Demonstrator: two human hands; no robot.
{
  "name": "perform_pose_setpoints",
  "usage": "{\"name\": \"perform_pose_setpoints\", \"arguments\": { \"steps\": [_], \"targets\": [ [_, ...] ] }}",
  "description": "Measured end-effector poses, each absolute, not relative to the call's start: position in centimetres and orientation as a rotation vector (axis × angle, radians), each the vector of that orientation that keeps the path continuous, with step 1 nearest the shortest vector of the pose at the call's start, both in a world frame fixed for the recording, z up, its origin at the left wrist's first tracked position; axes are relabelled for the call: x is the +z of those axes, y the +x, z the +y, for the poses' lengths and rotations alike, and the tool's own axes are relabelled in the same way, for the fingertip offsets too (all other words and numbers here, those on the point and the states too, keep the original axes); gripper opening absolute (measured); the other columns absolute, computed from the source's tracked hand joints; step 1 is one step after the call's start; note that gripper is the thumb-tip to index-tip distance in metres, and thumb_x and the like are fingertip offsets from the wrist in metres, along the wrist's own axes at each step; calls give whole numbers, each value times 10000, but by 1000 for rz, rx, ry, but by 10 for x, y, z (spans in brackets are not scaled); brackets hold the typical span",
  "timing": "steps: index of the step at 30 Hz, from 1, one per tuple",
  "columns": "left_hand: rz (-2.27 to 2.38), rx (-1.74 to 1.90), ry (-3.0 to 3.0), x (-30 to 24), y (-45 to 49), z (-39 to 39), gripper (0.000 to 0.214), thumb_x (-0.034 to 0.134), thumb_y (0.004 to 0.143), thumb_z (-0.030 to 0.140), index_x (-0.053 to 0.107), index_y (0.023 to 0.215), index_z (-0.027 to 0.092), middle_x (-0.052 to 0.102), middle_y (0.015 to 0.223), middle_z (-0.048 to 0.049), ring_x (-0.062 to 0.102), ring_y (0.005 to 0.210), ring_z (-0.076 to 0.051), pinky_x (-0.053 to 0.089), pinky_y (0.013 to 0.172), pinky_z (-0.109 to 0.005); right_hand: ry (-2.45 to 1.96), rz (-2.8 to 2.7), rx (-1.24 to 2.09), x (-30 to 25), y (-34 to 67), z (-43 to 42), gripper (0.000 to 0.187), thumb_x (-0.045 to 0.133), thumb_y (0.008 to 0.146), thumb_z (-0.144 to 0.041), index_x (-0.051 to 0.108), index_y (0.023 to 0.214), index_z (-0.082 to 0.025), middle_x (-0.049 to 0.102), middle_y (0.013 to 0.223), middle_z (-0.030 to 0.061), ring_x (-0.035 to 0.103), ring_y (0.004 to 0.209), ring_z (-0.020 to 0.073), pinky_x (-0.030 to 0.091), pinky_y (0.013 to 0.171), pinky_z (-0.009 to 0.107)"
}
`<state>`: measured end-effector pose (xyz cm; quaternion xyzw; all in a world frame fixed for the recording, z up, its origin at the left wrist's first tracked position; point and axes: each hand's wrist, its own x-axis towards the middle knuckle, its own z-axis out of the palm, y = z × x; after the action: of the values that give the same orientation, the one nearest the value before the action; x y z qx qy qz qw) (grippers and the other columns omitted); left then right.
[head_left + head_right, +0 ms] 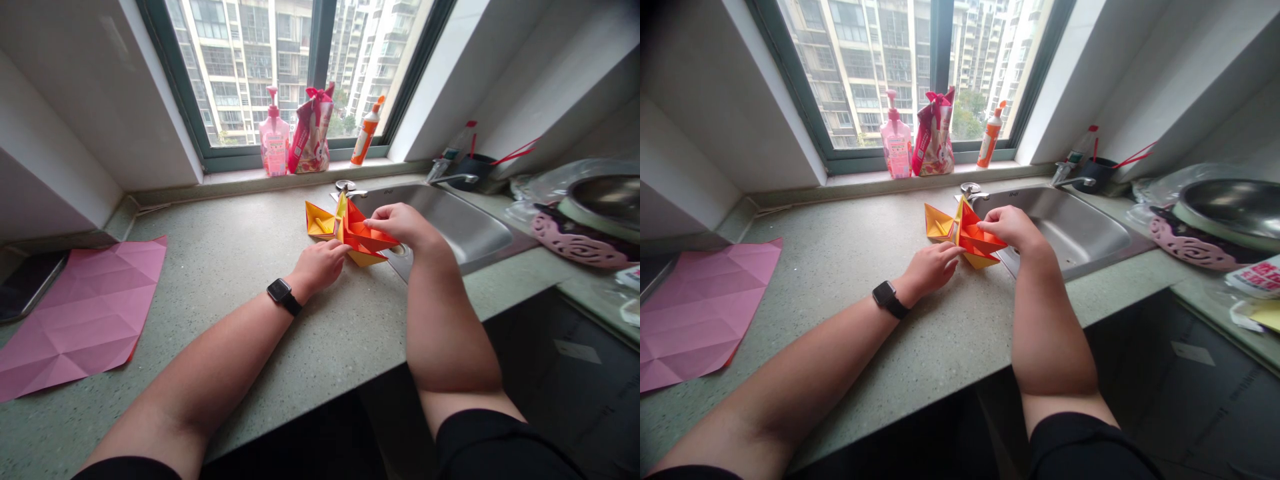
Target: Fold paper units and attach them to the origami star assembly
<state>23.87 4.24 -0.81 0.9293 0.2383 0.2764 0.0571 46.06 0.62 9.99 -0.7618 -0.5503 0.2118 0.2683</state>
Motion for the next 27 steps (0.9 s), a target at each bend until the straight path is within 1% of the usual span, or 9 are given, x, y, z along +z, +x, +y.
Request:
{"name": "perform_pose_setpoints", "arguments": {
  "steps": [14, 19, 23, 27],
  "targets": [
    [722, 827, 2806, -9, 239, 43, 314, 589, 1057, 181, 711, 1345, 208, 781, 1285, -90, 758, 1072, -240, 628, 879, -382, -2114, -1496, 478, 98, 460, 8, 291, 780, 846, -415, 655, 693, -202, 588, 603, -20, 486, 578, 134, 340, 563, 299],
    [731, 817, 2812, -8, 239, 42, 318, 594, 1057, 175, 711, 1351, 203, 782, 1287, -88, 759, 1076, -244, 633, 888, -391, -2146, -1522, 485, 97, 462, 10, 304, 785, 850, -438, 662, 704, -202, 602, 612, -11, 501, 587, 143, 356, 567, 301],
    [735, 819, 2815, -7, 239, 42, 316, 609, 1053, 180, 712, 1351, 207, 785, 1280, -82, 761, 1074, -242, 632, 892, -386, -2149, -1554, 495, 93, 466, 14, 283, 771, 863, -408, 651, 709, -203, 614, 634, -5, 520, 607, 146, 358, 559, 291],
    [724, 840, 2805, -8, 239, 42, 316, 608, 1048, 177, 714, 1343, 210, 786, 1267, -83, 760, 1053, -235, 630, 895, -383, -2188, -1588, 552, 89, 467, 17, 272, 792, 852, -392, 652, 716, -202, 607, 635, -15, 504, 590, 137, 344, 538, 285]
  ]
}}
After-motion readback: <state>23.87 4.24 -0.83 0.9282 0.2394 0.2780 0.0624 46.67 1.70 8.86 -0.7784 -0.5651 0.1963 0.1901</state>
